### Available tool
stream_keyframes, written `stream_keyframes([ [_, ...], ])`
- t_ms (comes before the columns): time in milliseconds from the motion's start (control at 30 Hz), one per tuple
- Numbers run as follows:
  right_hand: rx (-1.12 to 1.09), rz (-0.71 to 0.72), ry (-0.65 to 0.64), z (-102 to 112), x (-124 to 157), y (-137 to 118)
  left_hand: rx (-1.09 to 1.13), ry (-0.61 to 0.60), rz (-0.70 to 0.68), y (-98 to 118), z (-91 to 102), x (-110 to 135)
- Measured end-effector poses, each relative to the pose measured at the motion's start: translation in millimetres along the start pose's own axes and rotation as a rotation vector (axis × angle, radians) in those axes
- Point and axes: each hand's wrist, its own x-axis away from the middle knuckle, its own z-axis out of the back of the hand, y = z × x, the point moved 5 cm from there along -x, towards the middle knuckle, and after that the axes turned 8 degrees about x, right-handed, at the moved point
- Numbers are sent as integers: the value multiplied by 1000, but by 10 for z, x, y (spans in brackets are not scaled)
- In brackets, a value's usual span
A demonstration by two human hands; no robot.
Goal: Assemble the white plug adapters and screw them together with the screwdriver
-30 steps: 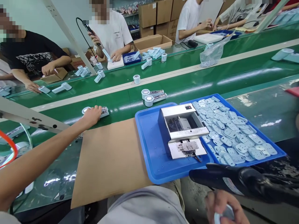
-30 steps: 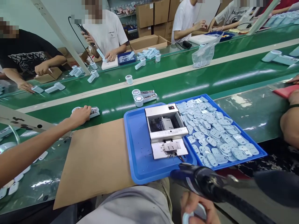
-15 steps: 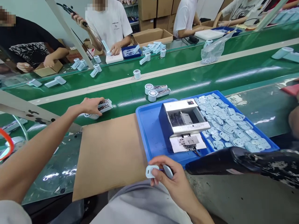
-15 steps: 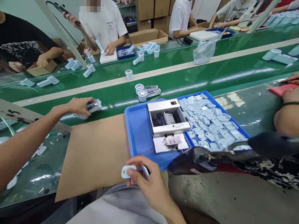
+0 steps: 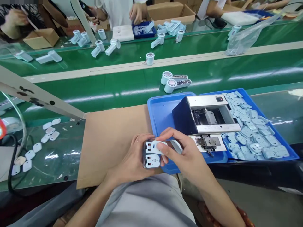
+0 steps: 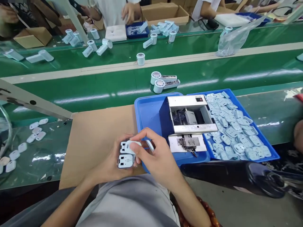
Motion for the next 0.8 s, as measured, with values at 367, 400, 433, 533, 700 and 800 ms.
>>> stream_keyframes([
  [367, 465, 43, -24, -8, -70, -113, -45, 73, -246, -23, -171, -40],
  [400, 460, 64, 0, -3, -70, -105, -20, 102, -296, -43, -179, -27],
  [433, 447, 85, 26, -2, -68, -84, -4, 133, -371, -52, -189, -11],
  [533, 342, 92, 60, -27, -50, 69, -18, 190, -572, -60, -238, 28],
  [700, 76, 170, 243, 44, 43, 273, -23, 211, -590, -36, -270, 6],
  [800, -24, 239, 301, 111, 135, 245, -13, 204, -585, -18, -277, -11],
])
